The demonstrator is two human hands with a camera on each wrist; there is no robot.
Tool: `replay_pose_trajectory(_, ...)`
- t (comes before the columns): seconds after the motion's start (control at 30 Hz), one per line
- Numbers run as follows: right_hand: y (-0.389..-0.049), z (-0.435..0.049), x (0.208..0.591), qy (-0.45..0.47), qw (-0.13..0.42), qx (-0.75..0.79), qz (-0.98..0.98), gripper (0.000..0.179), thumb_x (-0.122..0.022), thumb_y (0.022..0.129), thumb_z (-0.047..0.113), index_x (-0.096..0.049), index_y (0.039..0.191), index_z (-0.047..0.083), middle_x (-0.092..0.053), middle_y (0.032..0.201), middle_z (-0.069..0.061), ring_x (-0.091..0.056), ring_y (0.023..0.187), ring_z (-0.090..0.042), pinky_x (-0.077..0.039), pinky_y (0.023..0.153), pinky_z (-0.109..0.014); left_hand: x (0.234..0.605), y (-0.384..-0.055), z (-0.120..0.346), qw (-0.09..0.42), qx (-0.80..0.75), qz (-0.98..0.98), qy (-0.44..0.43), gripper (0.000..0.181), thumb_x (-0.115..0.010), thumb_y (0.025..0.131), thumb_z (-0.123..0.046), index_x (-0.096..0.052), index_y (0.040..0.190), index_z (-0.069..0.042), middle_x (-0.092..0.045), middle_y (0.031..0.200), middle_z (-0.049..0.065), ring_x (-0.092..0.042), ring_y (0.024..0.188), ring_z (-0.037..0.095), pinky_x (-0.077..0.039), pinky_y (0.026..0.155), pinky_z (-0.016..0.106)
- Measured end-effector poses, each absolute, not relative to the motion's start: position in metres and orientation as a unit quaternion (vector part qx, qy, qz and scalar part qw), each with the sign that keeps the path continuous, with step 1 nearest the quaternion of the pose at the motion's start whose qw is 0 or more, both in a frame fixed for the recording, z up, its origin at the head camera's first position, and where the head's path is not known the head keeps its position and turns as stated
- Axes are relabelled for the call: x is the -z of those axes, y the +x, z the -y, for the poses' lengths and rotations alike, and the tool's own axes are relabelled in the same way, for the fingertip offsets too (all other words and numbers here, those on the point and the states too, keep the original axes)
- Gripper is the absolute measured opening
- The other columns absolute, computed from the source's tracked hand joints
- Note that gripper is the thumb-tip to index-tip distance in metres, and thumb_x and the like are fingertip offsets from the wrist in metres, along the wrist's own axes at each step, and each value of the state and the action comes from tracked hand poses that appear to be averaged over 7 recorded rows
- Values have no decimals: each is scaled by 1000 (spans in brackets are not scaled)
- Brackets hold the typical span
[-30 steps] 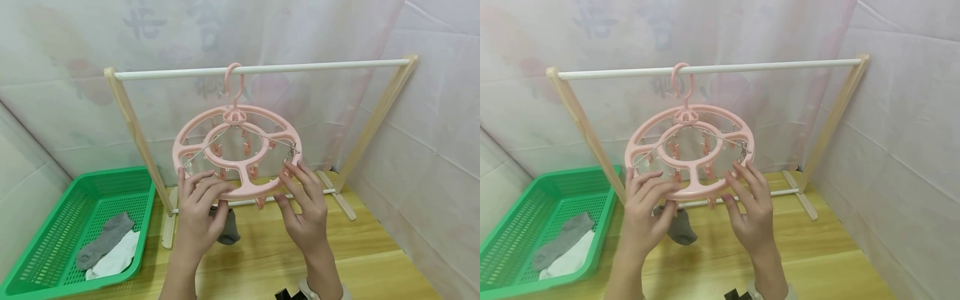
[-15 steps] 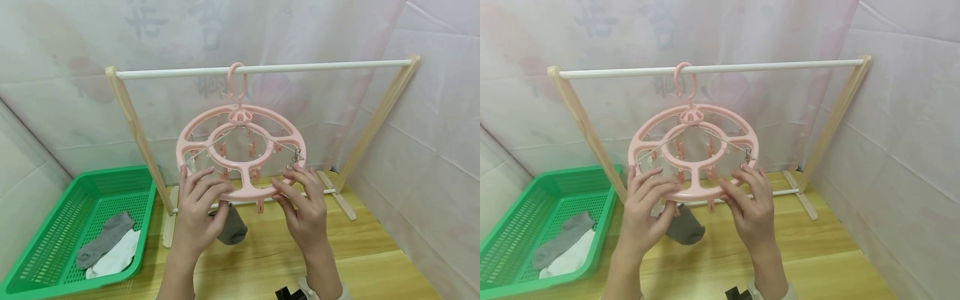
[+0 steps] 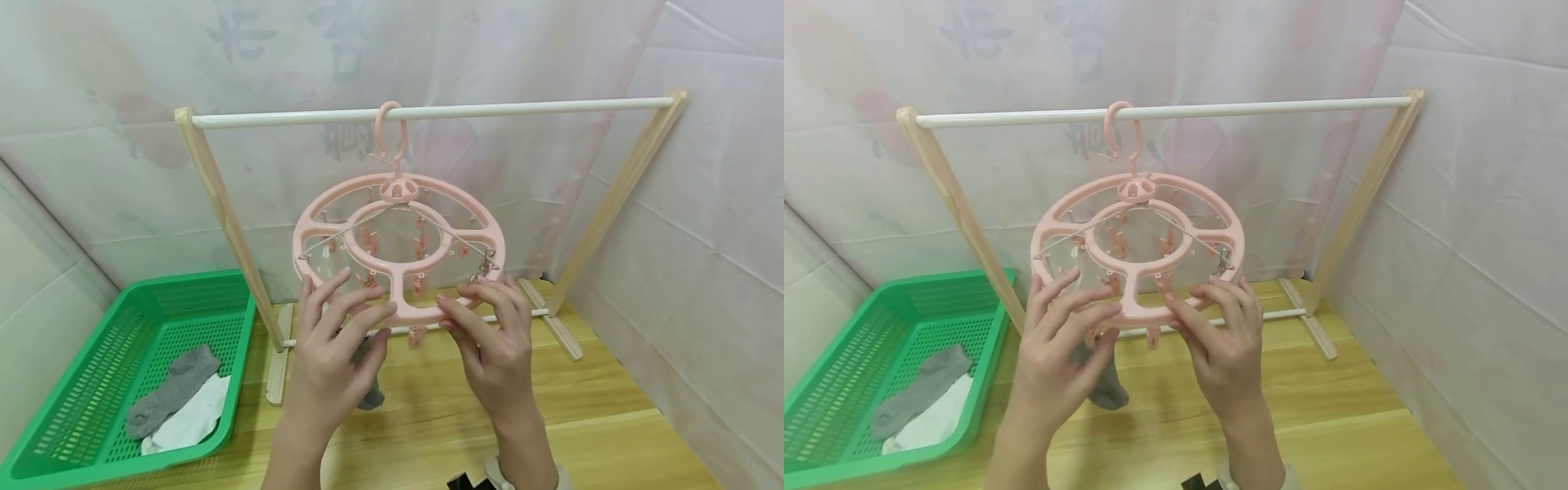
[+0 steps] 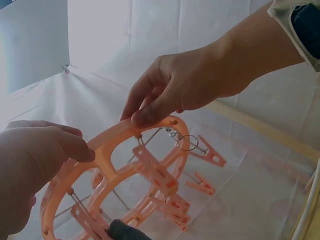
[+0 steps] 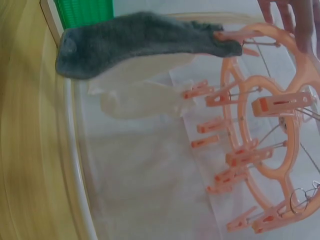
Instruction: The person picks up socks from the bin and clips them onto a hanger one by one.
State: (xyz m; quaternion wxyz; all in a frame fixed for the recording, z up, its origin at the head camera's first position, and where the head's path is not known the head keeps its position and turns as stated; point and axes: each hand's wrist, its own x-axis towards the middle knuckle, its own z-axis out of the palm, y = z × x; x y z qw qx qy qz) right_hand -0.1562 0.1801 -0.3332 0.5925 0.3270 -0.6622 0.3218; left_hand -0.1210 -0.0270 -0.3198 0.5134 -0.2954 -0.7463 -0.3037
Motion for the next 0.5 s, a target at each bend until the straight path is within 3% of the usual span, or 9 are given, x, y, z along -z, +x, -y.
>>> replay_pose_trajectory(0.5, -147, -172, 329, 318, 589, -303, 678, 24, -68, 97, 30, -83, 97, 10, -72, 104, -17, -57, 107, -44, -33, 119, -48, 324, -127, 17, 494, 284, 773, -278, 43, -82, 84, -10, -74, 124, -22, -70, 129, 2, -52, 136, 37, -16, 119, 76)
